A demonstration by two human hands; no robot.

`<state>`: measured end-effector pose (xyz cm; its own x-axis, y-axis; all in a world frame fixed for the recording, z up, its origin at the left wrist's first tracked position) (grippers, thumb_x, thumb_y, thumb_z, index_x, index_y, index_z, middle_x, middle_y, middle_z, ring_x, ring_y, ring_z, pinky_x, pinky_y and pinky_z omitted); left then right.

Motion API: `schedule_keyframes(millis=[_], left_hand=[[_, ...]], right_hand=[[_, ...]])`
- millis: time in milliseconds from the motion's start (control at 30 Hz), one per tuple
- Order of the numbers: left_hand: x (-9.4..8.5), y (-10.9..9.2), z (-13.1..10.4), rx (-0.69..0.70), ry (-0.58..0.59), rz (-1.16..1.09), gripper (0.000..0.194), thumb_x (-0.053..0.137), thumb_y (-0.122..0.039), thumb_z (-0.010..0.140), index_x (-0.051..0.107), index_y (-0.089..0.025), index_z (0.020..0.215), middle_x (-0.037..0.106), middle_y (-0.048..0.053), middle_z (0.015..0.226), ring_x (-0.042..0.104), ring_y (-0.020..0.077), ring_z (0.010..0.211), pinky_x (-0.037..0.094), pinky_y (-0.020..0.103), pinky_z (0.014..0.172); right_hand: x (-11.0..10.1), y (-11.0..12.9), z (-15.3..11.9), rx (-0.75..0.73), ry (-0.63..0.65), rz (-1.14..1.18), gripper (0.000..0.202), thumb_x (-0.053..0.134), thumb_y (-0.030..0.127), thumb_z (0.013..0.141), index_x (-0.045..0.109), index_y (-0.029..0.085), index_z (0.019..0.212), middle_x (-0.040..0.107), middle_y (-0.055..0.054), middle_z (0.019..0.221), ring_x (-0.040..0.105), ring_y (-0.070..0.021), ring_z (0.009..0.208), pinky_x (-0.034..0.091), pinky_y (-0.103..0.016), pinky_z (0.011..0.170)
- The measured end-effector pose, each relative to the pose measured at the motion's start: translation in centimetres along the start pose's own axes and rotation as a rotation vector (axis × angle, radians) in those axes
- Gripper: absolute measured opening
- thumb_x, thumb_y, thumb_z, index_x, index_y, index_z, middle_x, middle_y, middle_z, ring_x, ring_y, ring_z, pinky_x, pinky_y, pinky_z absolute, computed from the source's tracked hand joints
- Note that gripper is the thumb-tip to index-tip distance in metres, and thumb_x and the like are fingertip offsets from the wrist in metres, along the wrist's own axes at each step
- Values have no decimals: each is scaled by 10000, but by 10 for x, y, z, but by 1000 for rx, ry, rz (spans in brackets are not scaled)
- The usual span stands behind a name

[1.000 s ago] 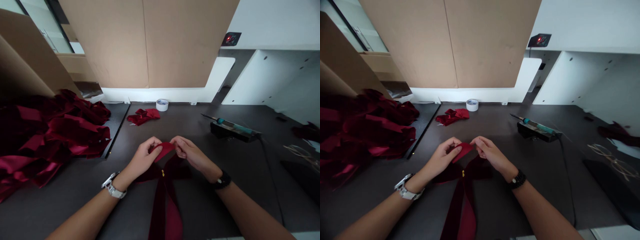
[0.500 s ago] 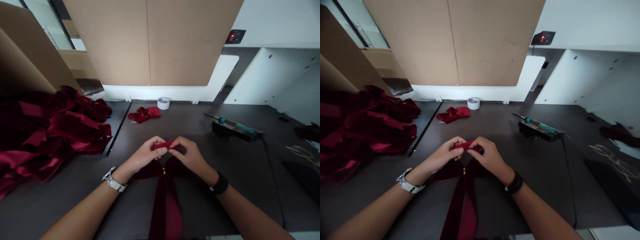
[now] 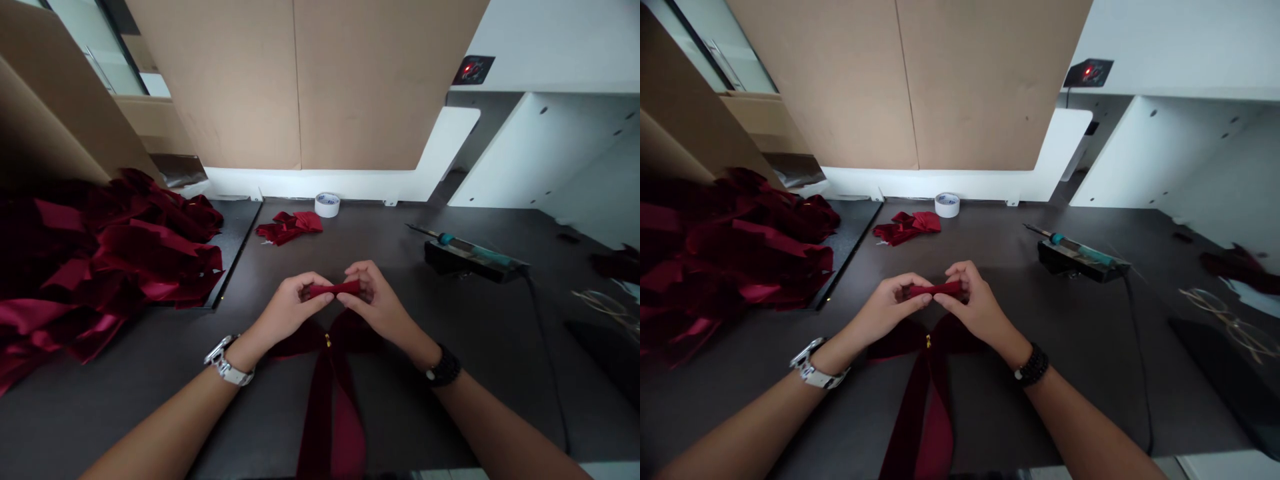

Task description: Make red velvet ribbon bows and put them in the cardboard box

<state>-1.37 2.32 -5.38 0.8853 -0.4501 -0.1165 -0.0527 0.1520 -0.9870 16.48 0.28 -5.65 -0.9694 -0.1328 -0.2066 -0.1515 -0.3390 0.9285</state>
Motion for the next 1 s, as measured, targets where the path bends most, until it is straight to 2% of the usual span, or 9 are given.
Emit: schedule_keyframes(millis=[67, 133, 200, 333, 400, 567, 767, 1000], left_hand=[[0, 0, 0, 5, -7, 9, 195, 662, -296, 768, 651, -124, 860, 635, 23, 759, 548, 116, 684, 428, 247, 657], [0, 1, 0, -2, -6, 37, 212, 646, -324, 785, 656, -125, 859, 620, 17, 709, 537, 117, 651, 427, 249, 636], [0, 1, -1, -5, -3, 76, 228, 642, -344, 793, 659, -129, 866, 622, 19, 708, 538, 121, 647, 429, 252, 631], [0, 2, -2, 9, -2, 144, 235, 668, -352, 774, 661, -143, 881, 658, 37, 792, 558, 131, 681, 444, 260, 656], [0, 2, -3, -3, -9, 163, 226, 653, -352, 785, 663, -144, 873, 646, 27, 739, 553, 130, 652, 444, 258, 636], [0, 2, -2, -41, -13, 101, 210, 625, -344, 804, 649, -136, 822, 625, 15, 677, 562, 120, 618, 446, 246, 614], [-1, 2, 0, -73, -37, 25, 204, 675, -324, 749, 639, -134, 817, 606, -4, 656, 540, 107, 605, 419, 232, 594], [-2, -2, 1, -108, -108, -18, 187, 698, -314, 718, 647, -138, 757, 623, -2, 629, 534, 102, 585, 414, 231, 595]], right_hand=[[1, 0, 0, 67, 24, 20, 232, 638, 300, 786, 535, 211, 974, 566, 24, 706, 543, -111, 599, 446, -247, 573], [0, 0, 0, 102, 28, -3, 159, 621, 318, 795, 582, 191, 881, 573, 19, 673, 531, -99, 561, 439, -237, 546], [-1, 1, 1, 115, 9, -15, 154, 621, 333, 794, 585, 183, 800, 573, 19, 637, 530, -95, 542, 437, -230, 530], [-2, 1, 2, 114, -34, -8, 180, 636, 347, 788, 565, 185, 762, 572, 23, 611, 529, -91, 520, 438, -226, 512], [-3, 1, 2, 111, -37, 0, 194, 642, 356, 788, 559, 185, 752, 577, 21, 612, 531, -90, 518, 438, -225, 509], [-2, 1, 2, 131, -38, 54, 199, 645, 355, 788, 539, 188, 769, 570, 31, 586, 538, -93, 518, 429, -222, 506], [-4, 1, 3, 127, -42, 67, 211, 667, 344, 765, 523, 189, 765, 559, 39, 577, 524, -92, 512, 411, -219, 499], [-4, 1, 4, 177, -92, 90, 290, 696, 424, 730, 529, 187, 726, 575, 31, 579, 500, -77, 460, 375, -206, 448]])
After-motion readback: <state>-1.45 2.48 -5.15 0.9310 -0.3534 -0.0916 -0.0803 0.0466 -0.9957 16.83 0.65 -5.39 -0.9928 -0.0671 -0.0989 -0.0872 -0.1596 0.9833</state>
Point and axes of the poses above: each hand's wrist, its own z-axis towards the middle knuckle, its own x-axis out of the palm, y = z × x, the point moved 1 cm from there along z, towards the middle knuckle
